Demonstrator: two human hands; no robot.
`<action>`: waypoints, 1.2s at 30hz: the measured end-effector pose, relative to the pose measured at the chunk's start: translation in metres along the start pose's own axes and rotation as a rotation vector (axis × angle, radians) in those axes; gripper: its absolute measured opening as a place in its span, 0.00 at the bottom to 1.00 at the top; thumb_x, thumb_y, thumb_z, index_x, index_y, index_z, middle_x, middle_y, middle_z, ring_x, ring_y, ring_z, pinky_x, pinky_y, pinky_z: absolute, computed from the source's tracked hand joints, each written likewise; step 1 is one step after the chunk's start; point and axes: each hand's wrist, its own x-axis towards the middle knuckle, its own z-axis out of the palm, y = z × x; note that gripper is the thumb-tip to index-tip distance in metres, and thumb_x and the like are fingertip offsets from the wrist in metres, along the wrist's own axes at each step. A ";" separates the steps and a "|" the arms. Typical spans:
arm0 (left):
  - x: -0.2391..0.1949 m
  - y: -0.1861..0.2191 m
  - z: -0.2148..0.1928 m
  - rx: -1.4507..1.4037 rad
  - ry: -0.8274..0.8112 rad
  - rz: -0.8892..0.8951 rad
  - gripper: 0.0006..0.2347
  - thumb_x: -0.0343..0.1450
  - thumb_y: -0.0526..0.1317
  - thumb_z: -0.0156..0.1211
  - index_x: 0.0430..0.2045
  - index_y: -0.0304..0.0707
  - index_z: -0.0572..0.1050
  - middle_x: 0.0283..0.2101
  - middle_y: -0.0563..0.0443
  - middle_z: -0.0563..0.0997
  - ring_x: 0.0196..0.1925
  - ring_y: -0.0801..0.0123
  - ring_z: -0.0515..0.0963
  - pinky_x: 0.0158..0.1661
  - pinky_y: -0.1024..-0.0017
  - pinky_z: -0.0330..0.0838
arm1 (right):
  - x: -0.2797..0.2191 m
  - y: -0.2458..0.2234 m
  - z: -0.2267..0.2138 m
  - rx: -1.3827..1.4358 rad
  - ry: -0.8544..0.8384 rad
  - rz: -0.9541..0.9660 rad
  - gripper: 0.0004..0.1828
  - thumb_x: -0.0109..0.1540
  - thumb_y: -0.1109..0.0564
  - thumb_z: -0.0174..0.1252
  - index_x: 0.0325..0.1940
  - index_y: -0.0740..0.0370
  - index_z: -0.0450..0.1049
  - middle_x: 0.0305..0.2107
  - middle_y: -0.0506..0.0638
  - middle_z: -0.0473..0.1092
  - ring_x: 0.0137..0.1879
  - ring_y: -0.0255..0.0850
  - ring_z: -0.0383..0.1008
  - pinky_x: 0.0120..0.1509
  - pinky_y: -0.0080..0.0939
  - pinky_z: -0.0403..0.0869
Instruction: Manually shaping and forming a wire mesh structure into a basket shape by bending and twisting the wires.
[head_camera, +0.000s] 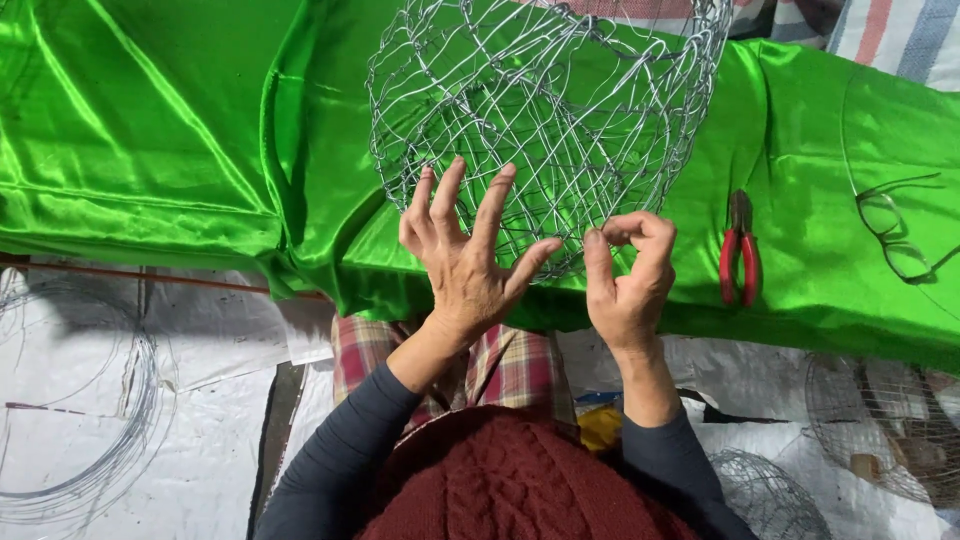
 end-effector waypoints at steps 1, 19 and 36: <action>0.000 0.000 0.000 0.001 -0.001 0.008 0.32 0.69 0.66 0.63 0.64 0.52 0.71 0.70 0.40 0.59 0.72 0.29 0.55 0.65 0.41 0.48 | 0.001 -0.001 0.001 0.022 0.000 0.001 0.10 0.69 0.60 0.60 0.48 0.67 0.66 0.36 0.56 0.72 0.41 0.48 0.76 0.48 0.44 0.73; 0.005 -0.012 -0.006 -0.013 0.020 0.076 0.20 0.70 0.60 0.64 0.47 0.50 0.78 0.62 0.44 0.65 0.62 0.41 0.67 0.58 0.47 0.57 | 0.002 -0.008 0.012 -0.011 0.019 0.098 0.20 0.67 0.50 0.66 0.44 0.62 0.62 0.35 0.54 0.72 0.36 0.42 0.73 0.38 0.38 0.71; 0.000 -0.014 -0.002 -0.011 0.077 0.083 0.15 0.72 0.58 0.60 0.41 0.50 0.78 0.61 0.46 0.68 0.60 0.45 0.70 0.57 0.50 0.58 | 0.005 -0.008 0.015 -0.082 0.031 -0.161 0.13 0.70 0.61 0.56 0.35 0.62 0.60 0.29 0.54 0.66 0.36 0.51 0.72 0.44 0.46 0.72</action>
